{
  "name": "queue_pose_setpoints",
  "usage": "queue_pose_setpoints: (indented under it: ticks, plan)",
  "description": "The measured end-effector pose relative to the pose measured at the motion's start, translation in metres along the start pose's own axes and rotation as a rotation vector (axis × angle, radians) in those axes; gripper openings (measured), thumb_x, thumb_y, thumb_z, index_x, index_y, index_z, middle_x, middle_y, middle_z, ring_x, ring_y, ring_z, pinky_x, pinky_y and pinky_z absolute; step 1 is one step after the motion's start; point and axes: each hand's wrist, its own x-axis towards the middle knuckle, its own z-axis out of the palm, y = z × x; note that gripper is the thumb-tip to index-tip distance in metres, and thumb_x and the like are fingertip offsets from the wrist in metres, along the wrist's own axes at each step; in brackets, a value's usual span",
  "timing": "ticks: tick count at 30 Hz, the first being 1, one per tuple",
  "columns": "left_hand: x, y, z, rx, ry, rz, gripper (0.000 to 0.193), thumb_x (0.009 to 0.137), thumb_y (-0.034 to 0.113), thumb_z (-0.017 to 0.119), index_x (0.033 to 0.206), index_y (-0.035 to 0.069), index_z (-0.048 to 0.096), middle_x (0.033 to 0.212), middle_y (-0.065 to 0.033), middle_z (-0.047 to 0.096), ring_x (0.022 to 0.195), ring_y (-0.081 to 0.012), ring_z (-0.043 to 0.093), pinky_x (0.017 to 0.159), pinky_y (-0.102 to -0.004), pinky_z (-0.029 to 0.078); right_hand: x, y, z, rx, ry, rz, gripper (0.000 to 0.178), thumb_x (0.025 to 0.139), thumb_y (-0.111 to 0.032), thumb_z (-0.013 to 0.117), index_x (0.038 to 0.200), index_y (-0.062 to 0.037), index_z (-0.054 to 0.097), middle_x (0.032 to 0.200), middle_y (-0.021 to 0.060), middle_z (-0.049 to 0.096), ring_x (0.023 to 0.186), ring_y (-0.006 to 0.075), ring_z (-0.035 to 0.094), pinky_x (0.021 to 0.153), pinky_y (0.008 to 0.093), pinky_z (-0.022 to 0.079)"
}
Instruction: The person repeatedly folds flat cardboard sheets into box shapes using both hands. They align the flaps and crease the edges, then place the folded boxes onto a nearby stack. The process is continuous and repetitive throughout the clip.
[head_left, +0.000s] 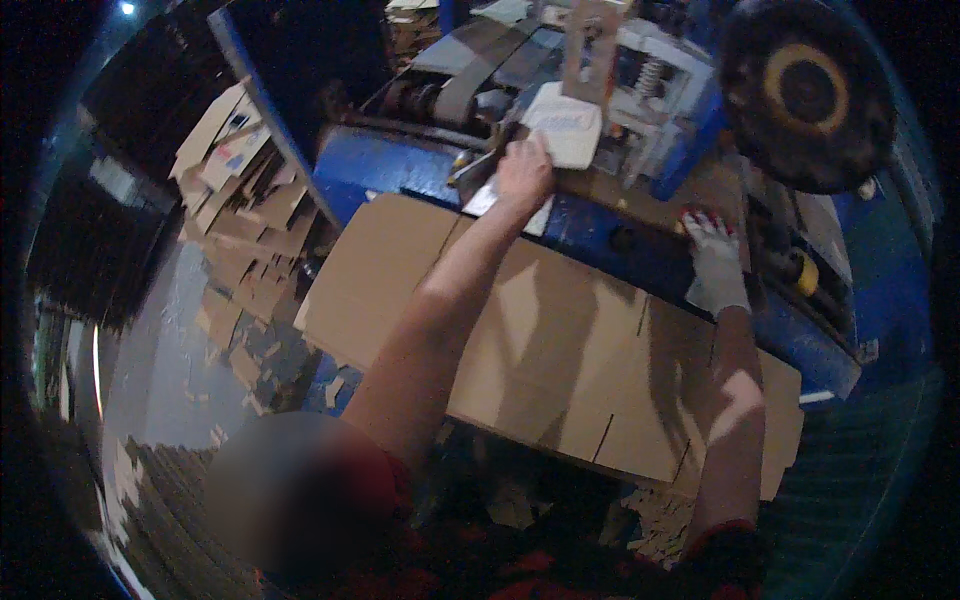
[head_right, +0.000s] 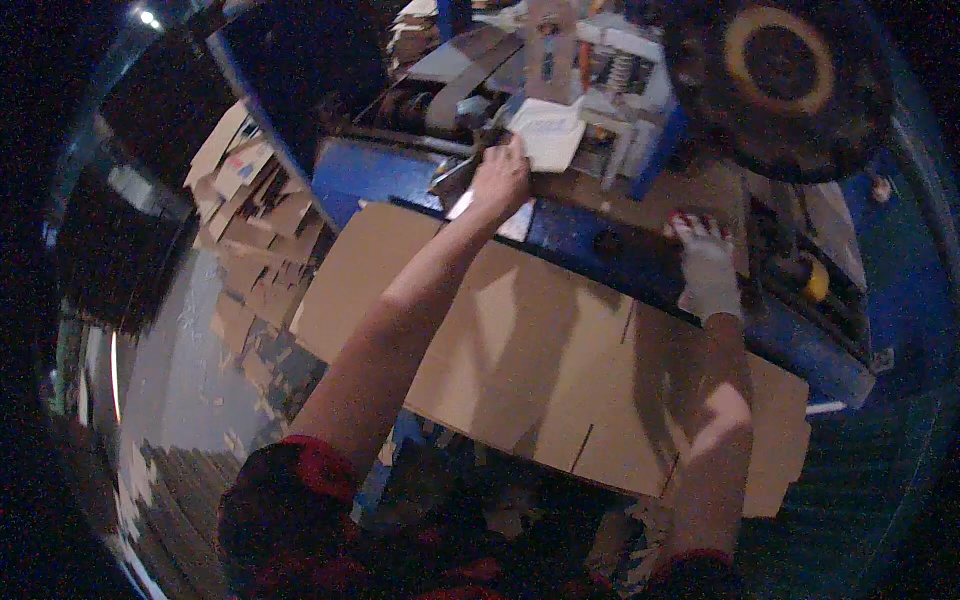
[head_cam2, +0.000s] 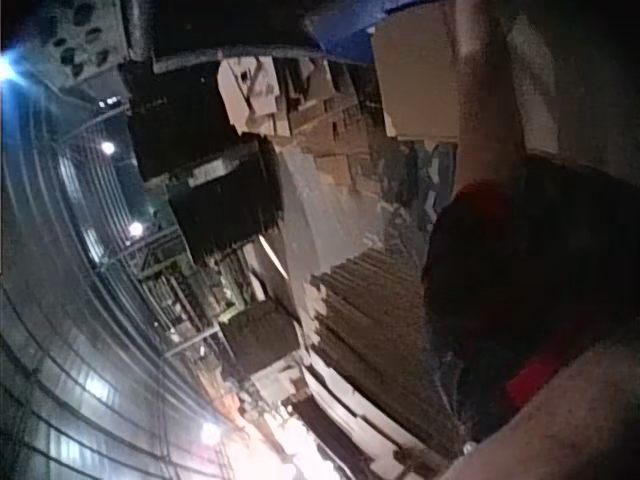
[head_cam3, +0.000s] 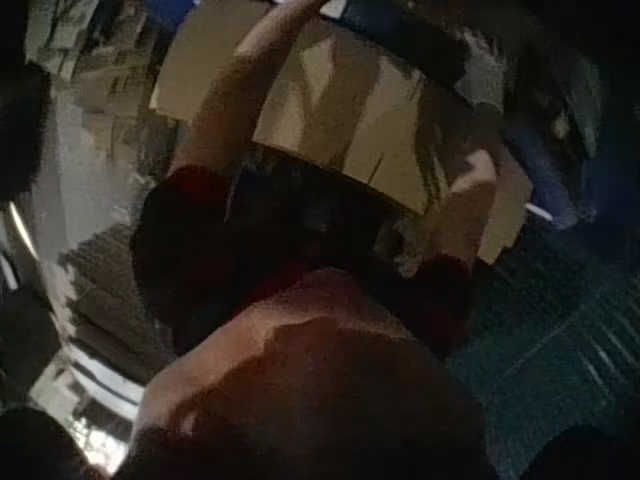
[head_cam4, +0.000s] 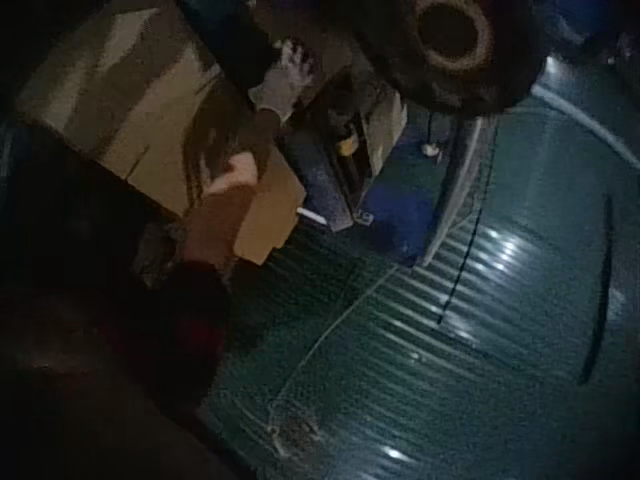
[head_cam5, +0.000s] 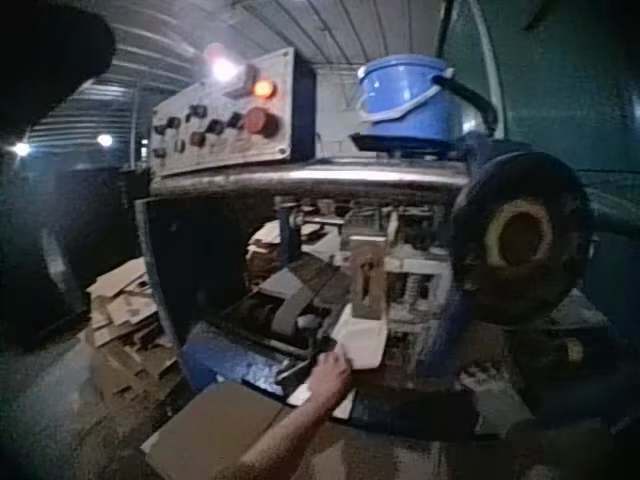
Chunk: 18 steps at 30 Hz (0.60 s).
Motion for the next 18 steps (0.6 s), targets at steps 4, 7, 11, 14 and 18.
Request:
queue_pose_setpoints:
  ticks: [4, 7, 11, 14, 18]
  plan:
    - [-0.055, -0.026, 0.005, -0.309, 0.037, 0.266, 0.061, 0.080, 0.019, 0.065, 0.134, 0.003, 0.040, 0.139, -0.0199, 0.041, 0.123, -0.0347, 0.045, 0.094, -0.0450, 0.044, -0.017, 0.019, 0.025, 0.292, 0.219, 0.012, 0.052, 0.078, -0.001, 0.057, 0.129, -0.0078, 0.051, 0.129, 0.0164, 0.053, 0.116, 0.0369, 0.051, 0.102, 0.0466, 0.037]
    - [-0.157, -0.090, -0.049, 0.091, -0.015, 0.090, 0.051, 0.082, 0.025, 0.064, 0.128, 0.008, 0.051, 0.140, -0.0145, 0.042, 0.126, -0.0318, 0.043, 0.101, -0.0452, 0.037, -0.109, 0.006, 0.004, 0.384, 0.245, 0.216, 0.048, 0.084, -0.001, 0.054, 0.132, -0.0079, 0.048, 0.128, 0.0218, 0.051, 0.117, 0.0399, 0.049, 0.101, 0.0463, 0.037]
    - [-0.240, -0.159, -0.139, 0.322, -0.139, -0.465, 0.062, 0.082, 0.047, 0.061, 0.129, 0.007, 0.051, 0.138, -0.0144, 0.044, 0.122, -0.0353, 0.045, 0.097, -0.0421, 0.042, -0.272, -0.020, -0.019, 0.256, -0.021, 0.424, 0.061, 0.086, -0.026, 0.061, 0.138, -0.0041, 0.038, 0.141, 0.0205, 0.039, 0.131, 0.0388, 0.035, 0.109, 0.0493, 0.024]
    - [-0.295, -0.225, -0.141, 0.155, -0.192, -0.539, 0.075, 0.077, 0.056, 0.063, 0.131, 0.006, 0.047, 0.138, -0.0175, 0.042, 0.123, -0.0372, 0.042, 0.096, -0.0439, 0.043, -0.333, -0.051, -0.020, 0.114, -0.130, 0.441, 0.065, 0.087, -0.035, 0.059, 0.141, -0.0068, 0.036, 0.144, 0.0189, 0.036, 0.133, 0.0367, 0.032, 0.110, 0.0500, 0.021]
    - [-0.325, -0.231, -0.145, 0.218, -0.305, -0.401, 0.076, 0.073, 0.056, 0.068, 0.126, 0.004, 0.052, 0.131, -0.0214, 0.047, 0.116, -0.0369, 0.046, 0.097, -0.0459, 0.042, -0.371, -0.078, -0.048, 0.088, -0.246, 0.547, 0.065, 0.085, -0.036, 0.060, 0.139, -0.0055, 0.037, 0.143, 0.0200, 0.036, 0.133, 0.0384, 0.031, 0.110, 0.0510, 0.021]
